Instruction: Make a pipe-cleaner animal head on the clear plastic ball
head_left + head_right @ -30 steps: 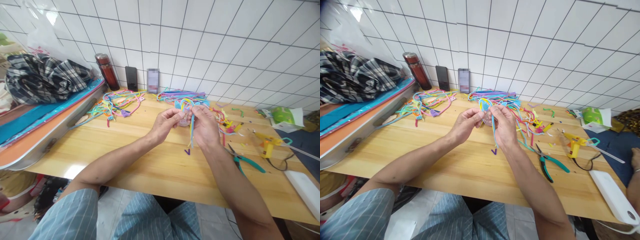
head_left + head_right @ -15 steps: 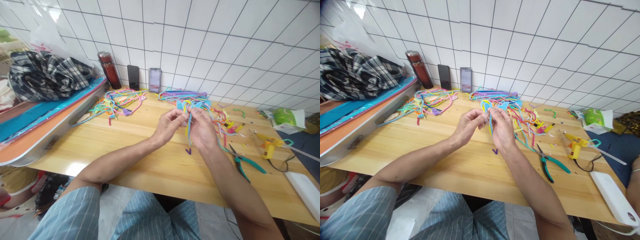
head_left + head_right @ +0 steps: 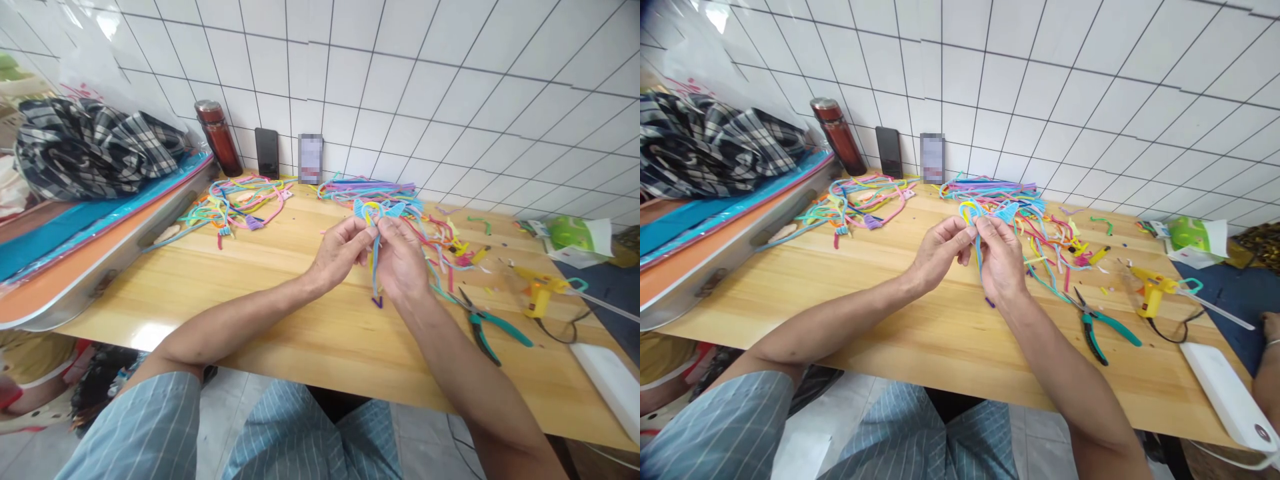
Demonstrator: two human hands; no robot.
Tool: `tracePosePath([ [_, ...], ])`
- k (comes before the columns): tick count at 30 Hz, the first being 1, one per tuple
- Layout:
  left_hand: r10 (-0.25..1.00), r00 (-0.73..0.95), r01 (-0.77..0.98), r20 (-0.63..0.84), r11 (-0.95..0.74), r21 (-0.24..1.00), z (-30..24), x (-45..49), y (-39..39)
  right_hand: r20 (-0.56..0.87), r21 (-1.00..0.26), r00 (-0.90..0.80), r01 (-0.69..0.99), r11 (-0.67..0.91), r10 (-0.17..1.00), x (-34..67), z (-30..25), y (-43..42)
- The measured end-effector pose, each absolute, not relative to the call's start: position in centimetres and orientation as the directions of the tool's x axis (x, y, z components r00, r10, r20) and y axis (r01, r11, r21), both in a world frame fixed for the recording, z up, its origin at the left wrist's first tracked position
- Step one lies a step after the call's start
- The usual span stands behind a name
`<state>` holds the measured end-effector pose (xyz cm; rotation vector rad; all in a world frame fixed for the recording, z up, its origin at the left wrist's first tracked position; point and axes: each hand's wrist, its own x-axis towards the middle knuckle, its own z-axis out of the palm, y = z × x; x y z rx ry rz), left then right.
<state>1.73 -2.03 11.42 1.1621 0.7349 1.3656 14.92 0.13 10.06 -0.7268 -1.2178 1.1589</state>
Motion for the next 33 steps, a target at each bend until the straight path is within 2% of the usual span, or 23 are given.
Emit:
tracePosePath([
  [3, 0.966, 0.124, -0.356, 0.225, -0.169, 0.919, 11.2, 1.8, -1.9, 0.318, -0.908, -0.059, -0.306, 0.286, 0.946, 14.7, 10.1, -0.1],
  [9, 0.968, 0.108, -0.383, 0.225, -0.169, 0.908, 10.7, 1.9, -1.6, 0.202, -0.885, -0.049, -0.436, 0.161, 0.978, 14.6, 10.6, -0.4],
  [14, 0.968, 0.038, -0.381, 0.249, -0.216, 0.899, 10.6, 1.7, -1.4, 0.244, -0.888, -0.023, -0.406, 0.214, 0.969, 14.6, 10.8, -0.1],
  [17, 0.967, 0.020, -0.387, 0.254, -0.227, 0.894, 10.6, 1.7, -1.3, 0.290, -0.909, -0.003, -0.312, 0.275, 0.957, 14.7, 10.7, 0.2],
  [21, 0.968, -0.009, -0.386, 0.249, -0.234, 0.892, 10.6, 1.6, -1.1, 0.392, -0.914, 0.023, -0.101, 0.393, 0.920, 15.1, 10.6, 0.2],
  [25, 0.968, -0.042, -0.394, 0.248, -0.244, 0.886, 10.6, 1.4, -0.9, 0.486, -0.873, 0.037, 0.073, 0.482, 0.873, 15.4, 10.7, 0.1],
  [33, 0.961, -0.012, -0.342, 0.277, -0.264, 0.902, 10.7, 1.5, -1.1, 0.592, -0.764, 0.055, 0.355, 0.538, 0.804, 16.3, 10.4, 0.8],
])
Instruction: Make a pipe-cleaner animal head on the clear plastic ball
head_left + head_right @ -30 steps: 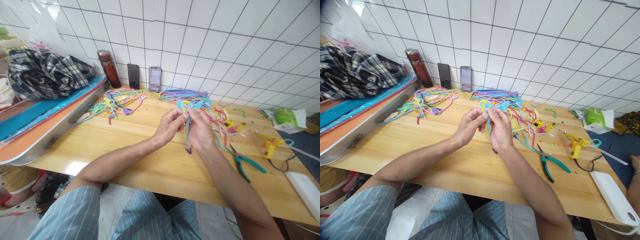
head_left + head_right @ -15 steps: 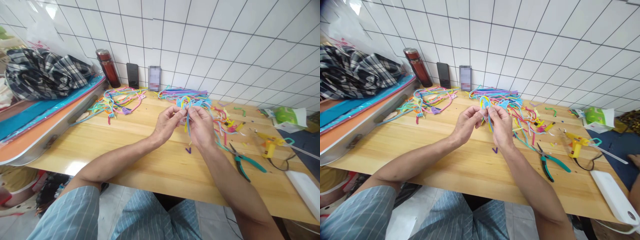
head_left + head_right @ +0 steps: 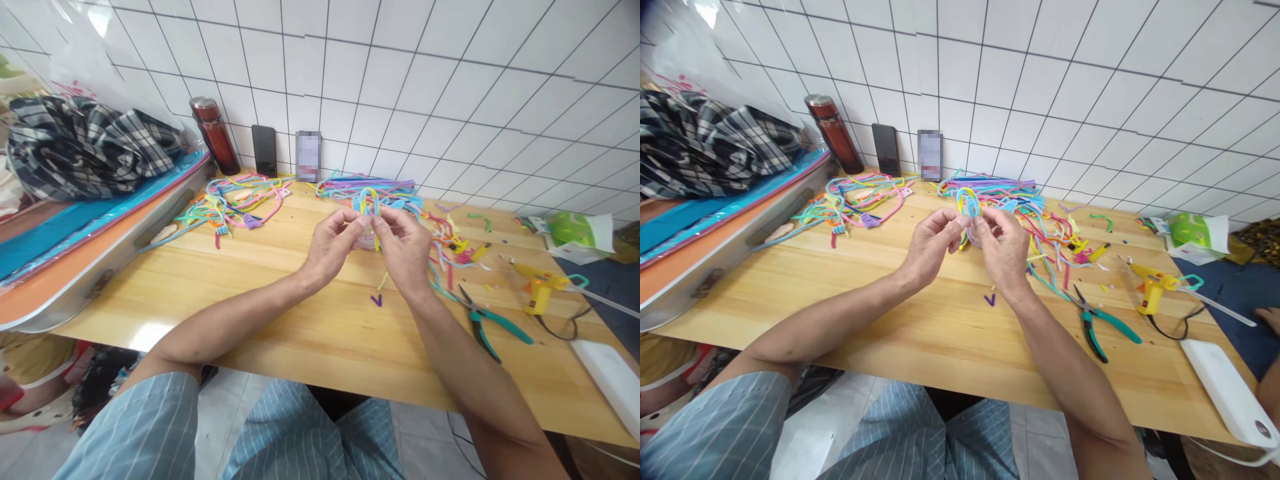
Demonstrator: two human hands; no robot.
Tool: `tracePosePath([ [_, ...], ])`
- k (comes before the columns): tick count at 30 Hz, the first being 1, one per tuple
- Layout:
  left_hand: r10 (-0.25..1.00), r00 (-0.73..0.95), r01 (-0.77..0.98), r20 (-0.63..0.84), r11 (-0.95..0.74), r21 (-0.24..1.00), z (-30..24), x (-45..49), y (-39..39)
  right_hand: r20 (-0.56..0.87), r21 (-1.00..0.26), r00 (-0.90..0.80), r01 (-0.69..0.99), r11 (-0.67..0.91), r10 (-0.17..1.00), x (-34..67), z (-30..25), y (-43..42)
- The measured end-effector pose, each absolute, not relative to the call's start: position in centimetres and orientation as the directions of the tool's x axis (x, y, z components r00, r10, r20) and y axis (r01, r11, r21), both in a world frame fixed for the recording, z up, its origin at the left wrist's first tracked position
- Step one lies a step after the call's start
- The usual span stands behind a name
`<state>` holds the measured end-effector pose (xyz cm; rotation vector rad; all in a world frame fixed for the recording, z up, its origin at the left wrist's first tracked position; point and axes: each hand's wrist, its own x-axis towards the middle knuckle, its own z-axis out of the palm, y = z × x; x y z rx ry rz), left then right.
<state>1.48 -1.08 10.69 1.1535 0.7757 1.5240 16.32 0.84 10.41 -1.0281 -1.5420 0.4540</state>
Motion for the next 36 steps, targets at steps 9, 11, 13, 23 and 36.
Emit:
tracePosePath([
  [9, 0.955, -0.003, -0.347, 0.298, -0.280, 0.895, 10.5, 1.3, -0.9, 0.642, -0.707, 0.014, 0.398, 0.585, 0.767, 16.8, 10.9, 1.0],
  [11, 0.958, 0.008, -0.361, 0.288, -0.266, 0.894, 10.6, 1.2, -0.9, 0.663, -0.674, -0.001, 0.434, 0.598, 0.749, 17.2, 11.5, 1.0],
  [13, 0.962, 0.033, -0.372, 0.272, -0.240, 0.897, 10.6, 1.1, -0.9, 0.696, -0.618, -0.019, 0.494, 0.611, 0.718, 17.8, 12.2, 1.0],
  [23, 0.937, 0.279, -0.395, 0.212, -0.090, 0.914, 10.6, 1.2, -0.8, 0.819, -0.257, -0.169, 0.747, 0.613, 0.549, 21.9, 13.8, 2.3],
  [36, 0.892, 0.219, 0.019, 0.396, -0.410, 0.912, 11.7, -1.4, 0.5, 0.680, 0.026, -0.502, 0.744, 0.667, 0.534, 22.7, 14.6, 2.1],
])
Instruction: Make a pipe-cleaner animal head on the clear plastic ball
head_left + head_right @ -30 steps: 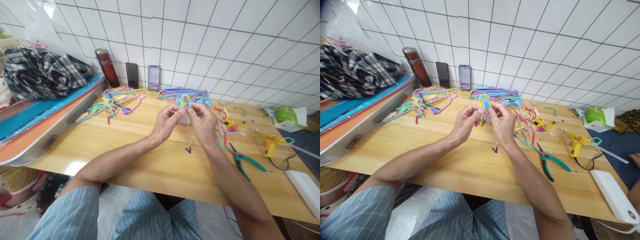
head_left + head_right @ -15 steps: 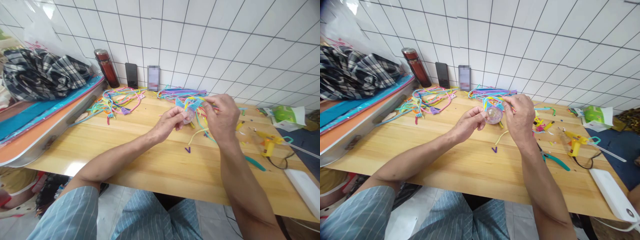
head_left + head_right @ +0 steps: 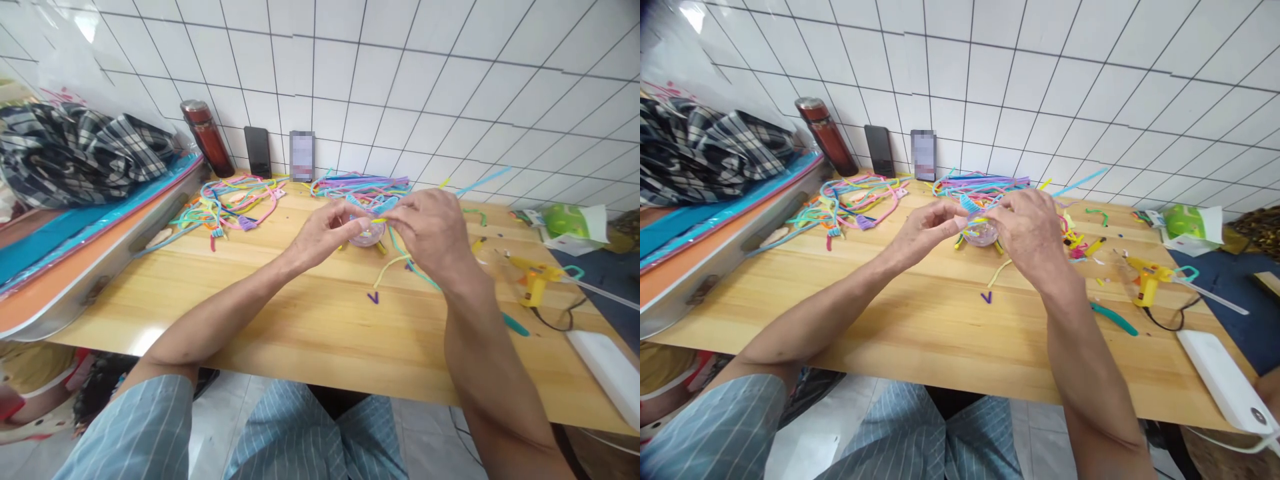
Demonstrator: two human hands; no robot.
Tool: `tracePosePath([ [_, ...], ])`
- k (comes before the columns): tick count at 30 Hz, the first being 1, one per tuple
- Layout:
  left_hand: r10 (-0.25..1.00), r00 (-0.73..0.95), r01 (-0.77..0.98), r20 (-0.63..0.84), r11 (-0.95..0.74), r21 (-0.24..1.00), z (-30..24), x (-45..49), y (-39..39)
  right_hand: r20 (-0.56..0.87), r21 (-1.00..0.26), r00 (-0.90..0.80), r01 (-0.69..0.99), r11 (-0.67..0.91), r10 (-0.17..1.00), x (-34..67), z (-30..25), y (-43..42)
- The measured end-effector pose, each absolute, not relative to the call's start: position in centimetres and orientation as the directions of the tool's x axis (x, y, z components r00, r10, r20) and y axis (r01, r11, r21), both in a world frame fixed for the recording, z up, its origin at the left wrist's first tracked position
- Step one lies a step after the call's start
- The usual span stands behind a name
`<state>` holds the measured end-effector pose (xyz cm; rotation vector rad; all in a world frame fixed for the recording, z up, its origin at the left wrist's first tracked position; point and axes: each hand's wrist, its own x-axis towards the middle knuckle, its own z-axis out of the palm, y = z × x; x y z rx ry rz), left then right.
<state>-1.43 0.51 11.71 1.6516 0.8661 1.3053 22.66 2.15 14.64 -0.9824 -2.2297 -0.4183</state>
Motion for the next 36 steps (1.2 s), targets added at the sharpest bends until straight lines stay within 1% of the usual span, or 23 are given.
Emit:
tracePosePath([
  [4, 0.892, 0.320, -0.059, 0.320, -0.318, 0.946, 11.5, -1.1, 0.5, 0.676, 0.017, -0.534, 0.700, 0.714, 0.507, 20.7, 14.6, 1.0],
  [7, 0.897, 0.338, -0.069, 0.285, -0.278, 0.958, 11.9, -1.0, 0.3, 0.716, -0.014, -0.485, 0.709, 0.705, 0.502, 19.9, 14.7, 0.3],
  [10, 0.902, 0.348, -0.100, 0.256, -0.236, 0.967, 12.4, -1.0, 0.0, 0.753, -0.096, -0.408, 0.708, 0.700, 0.516, 19.8, 15.1, -0.3],
  [14, 0.921, 0.297, -0.275, 0.253, -0.171, 0.946, 13.0, -1.2, 0.1, 0.793, -0.199, -0.296, 0.700, 0.686, 0.532, 19.9, 15.7, -1.3],
  [16, 0.934, 0.261, -0.334, 0.244, -0.150, 0.931, 13.2, -1.3, 0.3, 0.776, -0.215, -0.325, 0.669, 0.711, 0.540, 19.7, 15.9, -1.6],
  [18, 0.941, 0.239, -0.355, 0.240, -0.145, 0.924, 13.4, -1.3, 0.3, 0.747, -0.245, -0.362, 0.630, 0.737, 0.558, 19.2, 15.8, -1.7],
  [20, 0.941, 0.227, -0.369, 0.252, -0.156, 0.916, 13.6, -1.4, 0.3, 0.743, -0.340, -0.303, 0.597, 0.726, 0.597, 18.7, 15.5, -1.7],
  [21, 0.940, 0.221, -0.376, 0.259, -0.163, 0.912, 13.6, -1.4, 0.3, 0.741, -0.420, -0.235, 0.568, 0.708, 0.629, 18.5, 15.3, -1.6],
  [22, 0.940, 0.214, -0.384, 0.267, -0.171, 0.907, 13.7, -1.4, 0.3, 0.720, -0.521, -0.164, 0.514, 0.682, 0.674, 18.3, 15.1, -1.5],
  [23, 0.938, 0.208, -0.392, 0.276, -0.179, 0.902, 13.7, -1.4, 0.3, 0.670, -0.632, -0.113, 0.432, 0.644, 0.734, 18.2, 14.8, -1.4],
  [24, 0.936, 0.204, -0.401, 0.286, -0.186, 0.897, 13.7, -1.4, 0.3, 0.588, -0.743, -0.098, 0.328, 0.584, 0.803, 18.0, 14.5, -1.2],
  [26, 0.928, 0.205, -0.418, 0.311, -0.204, 0.885, 13.7, -1.5, 0.4, 0.366, -0.914, -0.168, 0.119, 0.387, 0.915, 17.7, 14.1, -0.8],
  [27, 0.923, 0.206, -0.423, 0.325, -0.215, 0.880, 13.6, -1.5, 0.4, 0.262, -0.960, -0.218, 0.039, 0.276, 0.940, 17.6, 13.9, -0.7],
  [28, 0.918, 0.207, -0.425, 0.337, -0.226, 0.877, 13.5, -1.6, 0.5, 0.182, -0.983, -0.254, -0.025, 0.182, 0.950, 17.4, 13.8, -0.6],
  [30, 0.914, 0.204, -0.416, 0.350, -0.243, 0.876, 13.4, -1.6, 0.5, 0.105, -0.990, -0.290, -0.123, 0.072, 0.951, 17.1, 13.7, -0.5],
  [33, 0.918, 0.204, -0.390, 0.341, -0.244, 0.888, 13.2, -1.6, 0.5, 0.126, -0.976, -0.311, -0.208, 0.062, 0.942, 16.7, 13.8, -0.7],
  [36, 0.925, 0.191, -0.375, 0.328, -0.240, 0.895, 13.0, -1.5, 0.5, 0.172, -0.970, -0.285, -0.216, 0.111, 0.943, 16.5, 13.7, -1.1],
])
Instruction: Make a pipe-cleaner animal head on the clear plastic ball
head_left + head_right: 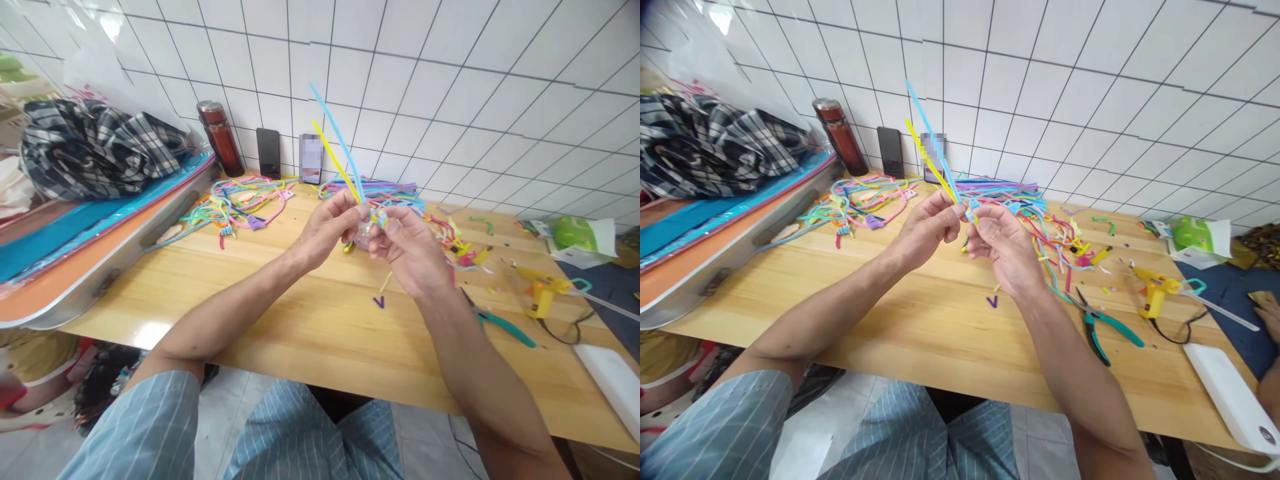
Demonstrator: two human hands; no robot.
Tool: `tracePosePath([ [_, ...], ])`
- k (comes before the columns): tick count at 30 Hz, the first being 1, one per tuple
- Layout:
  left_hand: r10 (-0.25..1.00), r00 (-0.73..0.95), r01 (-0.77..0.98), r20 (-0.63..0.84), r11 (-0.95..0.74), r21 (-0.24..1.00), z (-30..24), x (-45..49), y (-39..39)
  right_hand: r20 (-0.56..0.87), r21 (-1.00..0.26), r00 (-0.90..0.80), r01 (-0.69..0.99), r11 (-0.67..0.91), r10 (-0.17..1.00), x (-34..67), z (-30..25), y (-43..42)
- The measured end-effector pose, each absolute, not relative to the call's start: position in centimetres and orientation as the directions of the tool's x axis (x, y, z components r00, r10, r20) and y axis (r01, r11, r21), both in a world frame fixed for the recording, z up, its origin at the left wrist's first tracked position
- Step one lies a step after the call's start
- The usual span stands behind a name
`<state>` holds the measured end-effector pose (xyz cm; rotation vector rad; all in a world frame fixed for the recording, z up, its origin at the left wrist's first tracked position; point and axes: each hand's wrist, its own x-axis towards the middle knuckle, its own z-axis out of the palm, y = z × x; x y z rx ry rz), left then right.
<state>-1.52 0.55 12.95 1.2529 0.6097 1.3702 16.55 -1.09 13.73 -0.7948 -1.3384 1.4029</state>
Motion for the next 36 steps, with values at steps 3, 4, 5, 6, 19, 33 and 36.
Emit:
tracePosePath([
  [3, 0.937, 0.131, -0.382, 0.324, -0.254, 0.889, 12.8, -1.4, 0.6, 0.174, -0.972, -0.293, -0.202, 0.117, 0.940, 16.4, 13.6, -1.2],
  [4, 0.938, 0.108, -0.393, 0.330, -0.264, 0.881, 12.8, -1.3, 0.6, 0.166, -0.973, -0.306, -0.207, 0.104, 0.938, 16.4, 13.5, -1.2],
  [5, 0.938, 0.085, -0.408, 0.337, -0.276, 0.870, 12.9, -1.3, 0.6, 0.155, -0.972, -0.318, -0.220, 0.086, 0.936, 16.4, 13.4, -1.1],
  [6, 0.937, 0.064, -0.421, 0.344, -0.287, 0.861, 13.0, -1.3, 0.6, 0.143, -0.969, -0.326, -0.237, 0.066, 0.934, 16.3, 13.4, -1.1],
  [19, 0.944, 0.092, -0.428, 0.317, -0.250, 0.868, 12.9, -1.3, 0.9, 0.078, -0.942, -0.342, -0.332, -0.043, 0.936, 16.2, 13.2, -0.8],
  [33, 0.968, 0.088, -0.311, 0.233, -0.196, 0.930, 13.7, -2.1, 1.3, 0.522, -0.776, -0.194, 0.295, 0.557, 0.831, 17.2, 12.9, -0.4],
  [36, 0.969, 0.088, -0.296, 0.229, -0.194, 0.935, 13.7, -2.3, 1.4, 0.743, -0.348, -0.283, 0.612, 0.710, 0.607, 17.5, 12.5, -0.2],
])
